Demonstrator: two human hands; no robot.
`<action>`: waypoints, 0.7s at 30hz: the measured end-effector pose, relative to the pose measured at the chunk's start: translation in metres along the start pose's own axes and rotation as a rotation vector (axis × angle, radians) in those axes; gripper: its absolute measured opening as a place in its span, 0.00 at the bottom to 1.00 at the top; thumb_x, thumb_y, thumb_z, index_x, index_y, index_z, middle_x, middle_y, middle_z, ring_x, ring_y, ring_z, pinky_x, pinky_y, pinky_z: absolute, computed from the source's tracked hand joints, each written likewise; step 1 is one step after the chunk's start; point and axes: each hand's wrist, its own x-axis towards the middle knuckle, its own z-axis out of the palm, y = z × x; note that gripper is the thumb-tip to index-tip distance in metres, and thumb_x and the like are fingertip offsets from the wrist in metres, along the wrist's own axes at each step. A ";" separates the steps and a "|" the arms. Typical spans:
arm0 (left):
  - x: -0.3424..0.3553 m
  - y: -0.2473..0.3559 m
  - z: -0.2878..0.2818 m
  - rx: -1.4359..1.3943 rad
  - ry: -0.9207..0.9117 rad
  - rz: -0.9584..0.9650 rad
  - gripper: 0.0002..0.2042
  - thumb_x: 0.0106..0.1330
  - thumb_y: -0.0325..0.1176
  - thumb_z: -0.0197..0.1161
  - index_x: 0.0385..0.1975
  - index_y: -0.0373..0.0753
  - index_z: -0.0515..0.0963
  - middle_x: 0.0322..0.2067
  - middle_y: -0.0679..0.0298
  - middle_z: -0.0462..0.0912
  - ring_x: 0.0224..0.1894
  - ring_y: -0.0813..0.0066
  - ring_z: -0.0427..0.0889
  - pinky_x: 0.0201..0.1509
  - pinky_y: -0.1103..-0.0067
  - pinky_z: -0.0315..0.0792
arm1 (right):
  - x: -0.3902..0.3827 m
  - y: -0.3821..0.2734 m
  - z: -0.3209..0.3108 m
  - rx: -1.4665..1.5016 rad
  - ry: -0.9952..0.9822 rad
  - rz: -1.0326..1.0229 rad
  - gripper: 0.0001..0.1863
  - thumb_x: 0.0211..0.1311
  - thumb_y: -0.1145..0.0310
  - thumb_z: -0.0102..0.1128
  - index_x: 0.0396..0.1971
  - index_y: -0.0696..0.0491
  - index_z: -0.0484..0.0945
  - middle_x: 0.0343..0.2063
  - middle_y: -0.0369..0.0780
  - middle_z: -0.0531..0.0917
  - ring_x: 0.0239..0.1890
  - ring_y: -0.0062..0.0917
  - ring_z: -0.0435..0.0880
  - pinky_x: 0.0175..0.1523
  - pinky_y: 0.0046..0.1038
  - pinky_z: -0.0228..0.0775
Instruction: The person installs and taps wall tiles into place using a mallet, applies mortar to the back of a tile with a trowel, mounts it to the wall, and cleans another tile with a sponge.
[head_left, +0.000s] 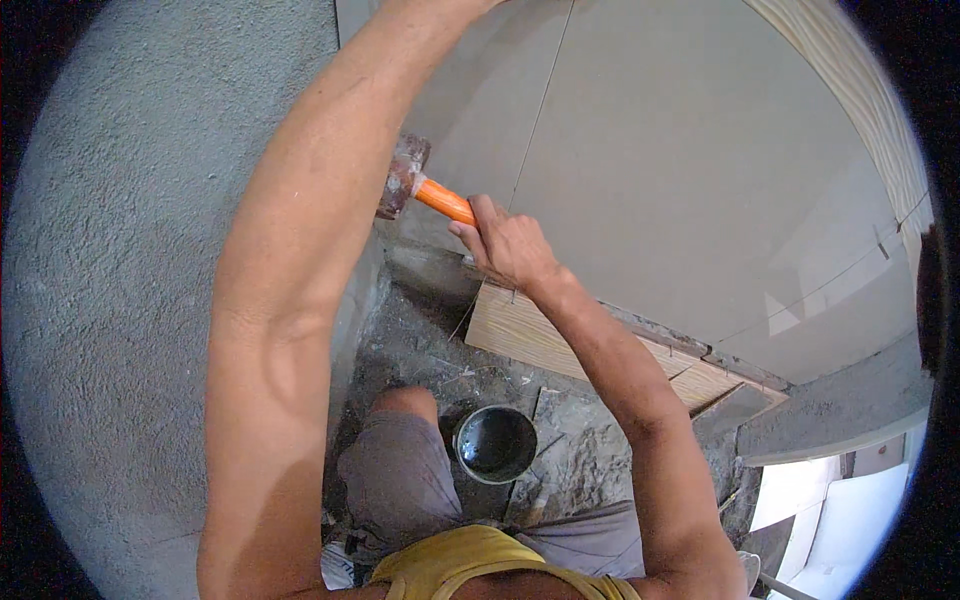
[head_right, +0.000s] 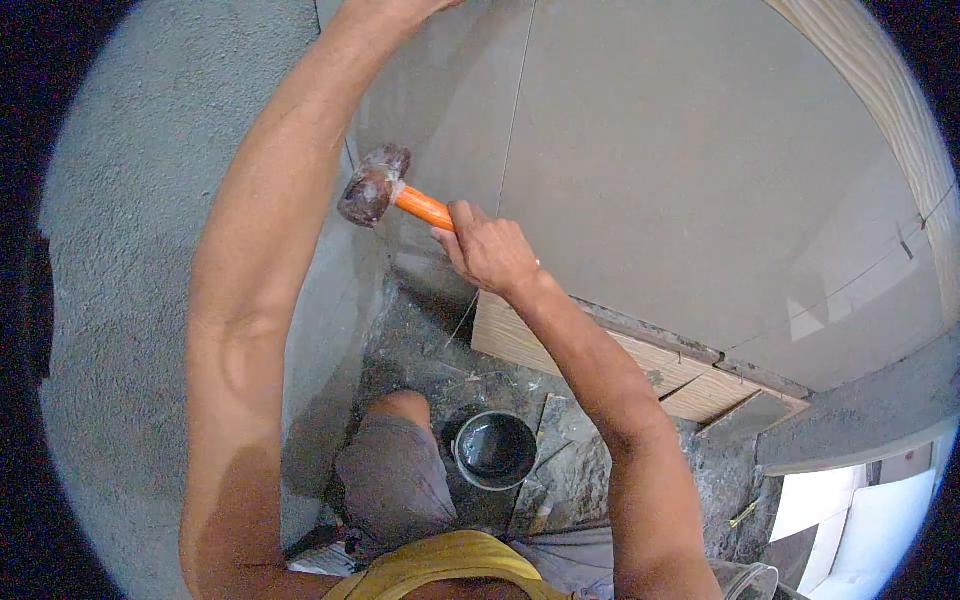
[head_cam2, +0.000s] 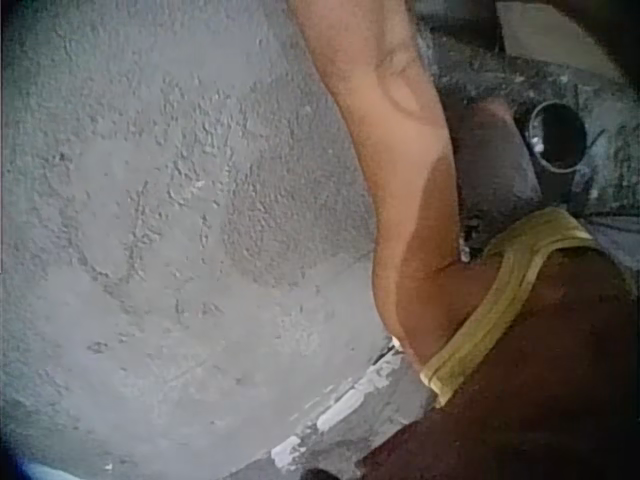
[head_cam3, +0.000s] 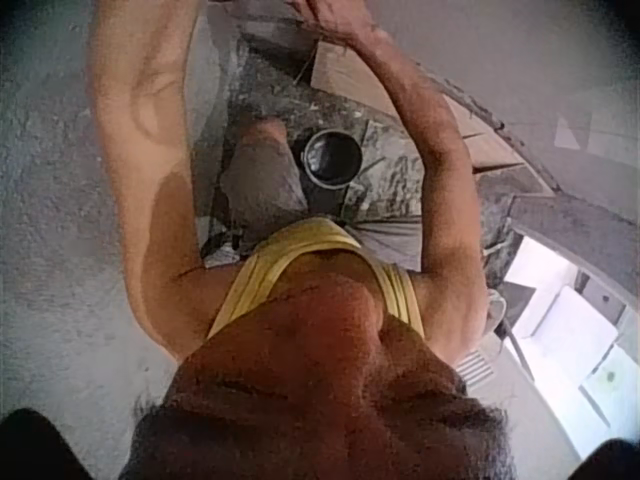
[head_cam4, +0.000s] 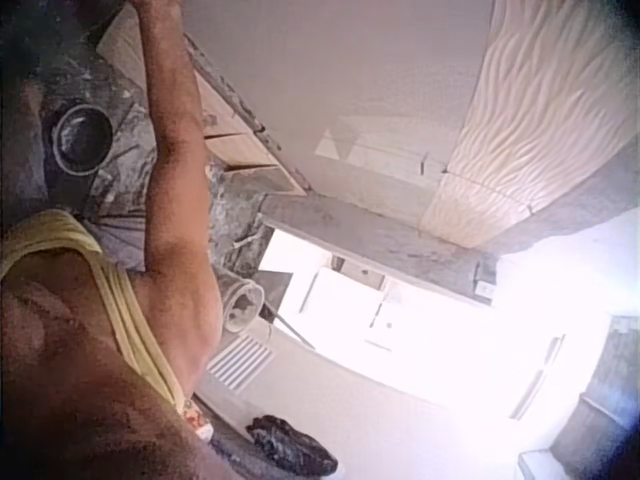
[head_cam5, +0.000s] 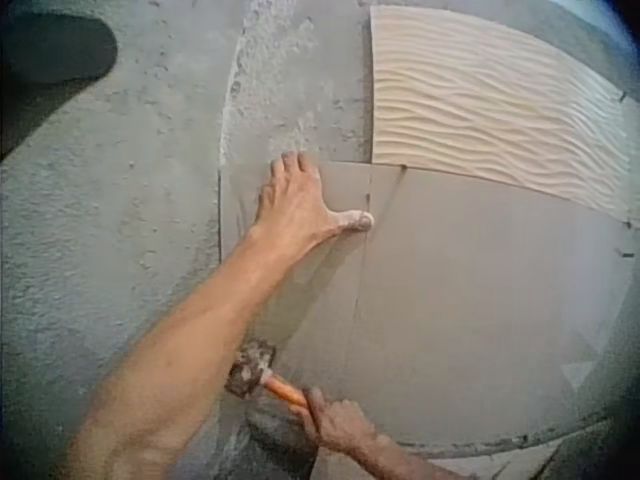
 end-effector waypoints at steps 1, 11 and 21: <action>-0.001 0.000 0.000 0.005 0.018 0.001 0.65 0.46 0.66 0.77 0.70 0.19 0.51 0.70 0.35 0.56 0.74 0.41 0.55 0.73 0.52 0.61 | 0.001 0.000 -0.001 0.001 0.012 -0.014 0.22 0.76 0.49 0.48 0.43 0.57 0.66 0.28 0.56 0.83 0.29 0.56 0.83 0.34 0.54 0.75; -0.001 -0.001 -0.003 0.011 -0.029 -0.003 0.63 0.45 0.66 0.76 0.69 0.19 0.54 0.69 0.37 0.59 0.74 0.42 0.56 0.73 0.54 0.62 | 0.011 0.007 -0.028 0.043 0.055 0.051 0.24 0.76 0.48 0.48 0.42 0.58 0.68 0.22 0.55 0.83 0.29 0.57 0.83 0.36 0.55 0.74; -0.031 -0.019 0.012 -0.002 0.157 0.156 0.59 0.51 0.58 0.77 0.71 0.22 0.51 0.71 0.36 0.54 0.74 0.41 0.54 0.76 0.55 0.56 | 0.014 0.001 -0.042 -0.014 -0.018 0.097 0.24 0.75 0.48 0.49 0.41 0.58 0.70 0.23 0.55 0.83 0.29 0.56 0.84 0.36 0.54 0.74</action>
